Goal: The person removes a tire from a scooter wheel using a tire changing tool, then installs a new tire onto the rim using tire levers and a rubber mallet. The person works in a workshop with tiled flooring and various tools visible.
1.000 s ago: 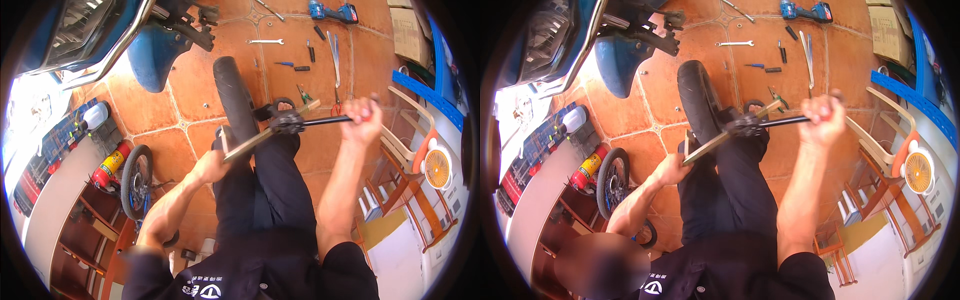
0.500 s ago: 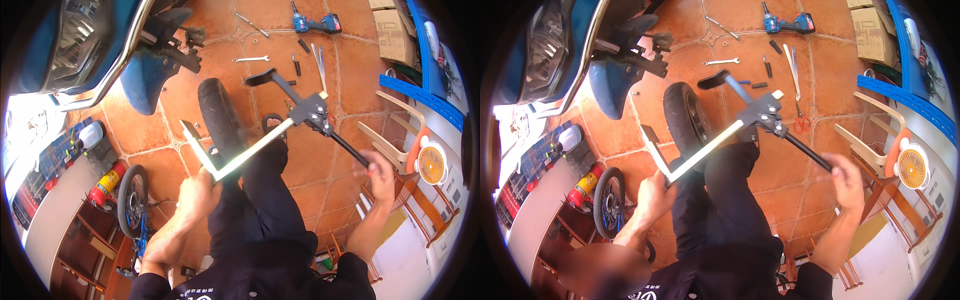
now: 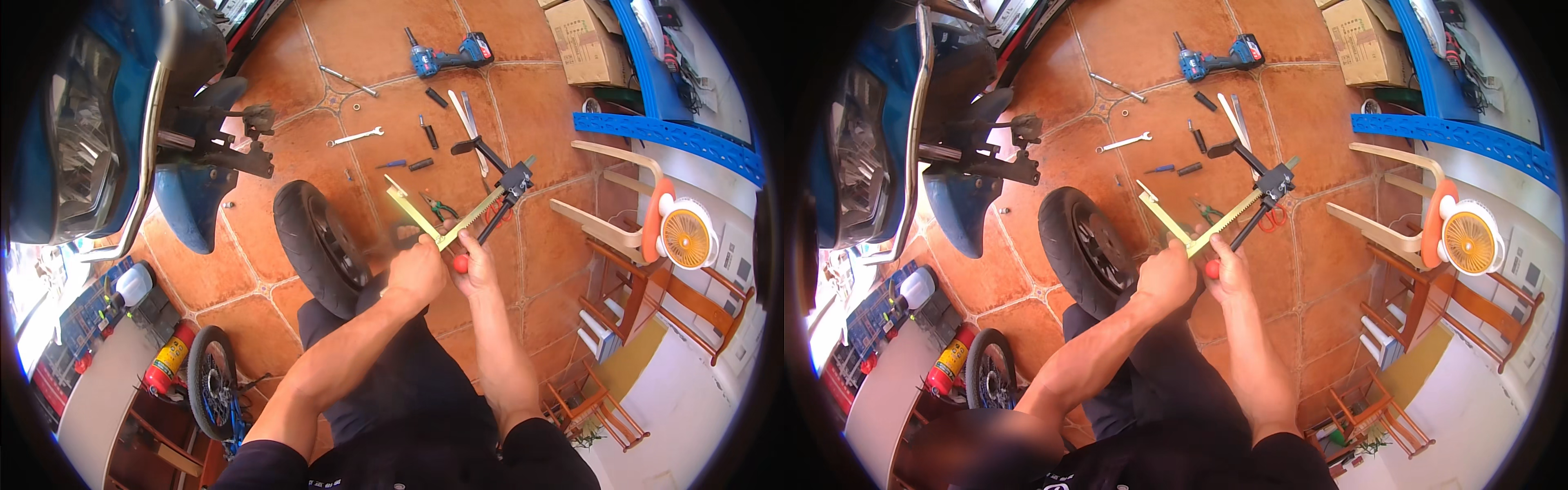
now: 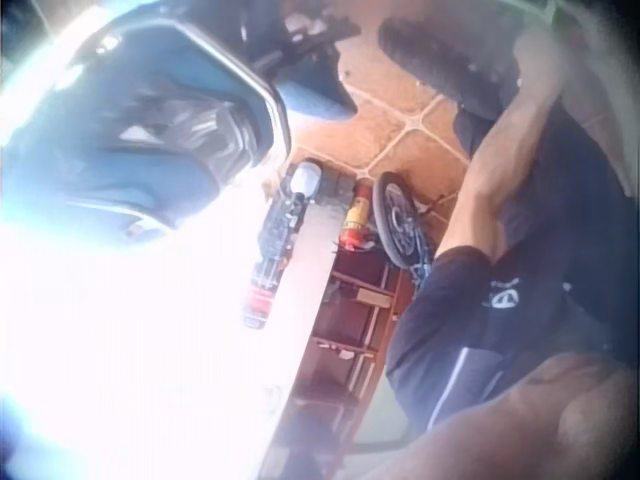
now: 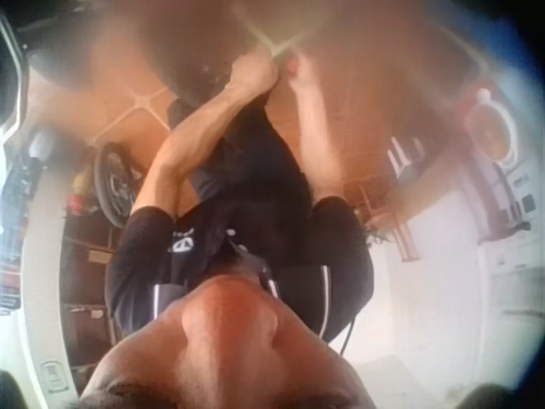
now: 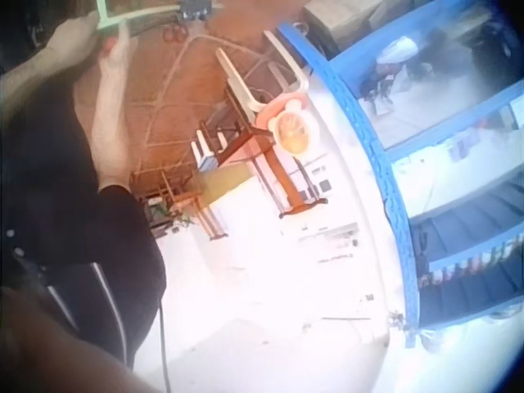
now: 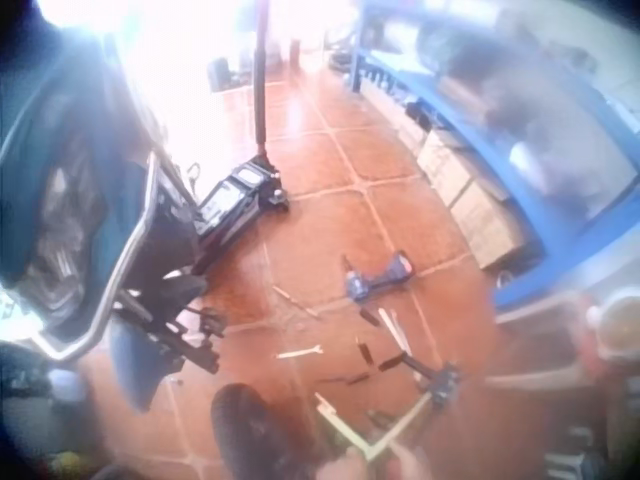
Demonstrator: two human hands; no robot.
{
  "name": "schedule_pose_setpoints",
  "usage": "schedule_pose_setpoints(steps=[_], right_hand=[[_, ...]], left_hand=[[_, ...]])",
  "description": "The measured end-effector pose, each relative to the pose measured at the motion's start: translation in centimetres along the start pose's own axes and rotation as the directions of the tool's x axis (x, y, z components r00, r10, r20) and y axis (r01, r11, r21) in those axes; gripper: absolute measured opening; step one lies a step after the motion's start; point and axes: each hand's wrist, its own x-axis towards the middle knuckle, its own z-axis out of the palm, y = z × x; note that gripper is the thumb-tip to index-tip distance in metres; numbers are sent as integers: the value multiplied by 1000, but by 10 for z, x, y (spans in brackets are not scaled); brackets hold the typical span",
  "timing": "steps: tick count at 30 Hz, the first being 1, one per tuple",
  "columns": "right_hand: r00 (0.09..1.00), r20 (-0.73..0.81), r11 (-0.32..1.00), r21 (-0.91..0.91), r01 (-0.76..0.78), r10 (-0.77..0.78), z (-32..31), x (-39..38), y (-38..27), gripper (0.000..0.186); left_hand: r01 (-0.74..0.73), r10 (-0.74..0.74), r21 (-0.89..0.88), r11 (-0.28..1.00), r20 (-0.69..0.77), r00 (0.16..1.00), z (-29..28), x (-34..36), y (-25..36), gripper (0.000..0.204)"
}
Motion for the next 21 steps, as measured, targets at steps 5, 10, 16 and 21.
schedule_pose_setpoints(steps=[5, 10, 16, 21], right_hand=[[999, -14, 999, 10, 45, -45, -26, 26, 2, 43], [982, -138, 987, -112, 111, -126, -48, 15, -34, 44], [959, -205, 961, -236, 146, -196, -98, 40, -76, 46], [929, -231, 947, -209, 244, -290, -171, 152, -110, 38]], left_hand=[[-163, 174, 99, 982, -118, 978, -33, -11, -5, 49], [426, -221, -4, 905, -859, 461, -26, -42, -134, 87], [90, -488, -737, 670, -345, 802, -15, -18, -162, 71], [-21, -391, -730, 683, -390, 834, -40, -2, -159, 43]])
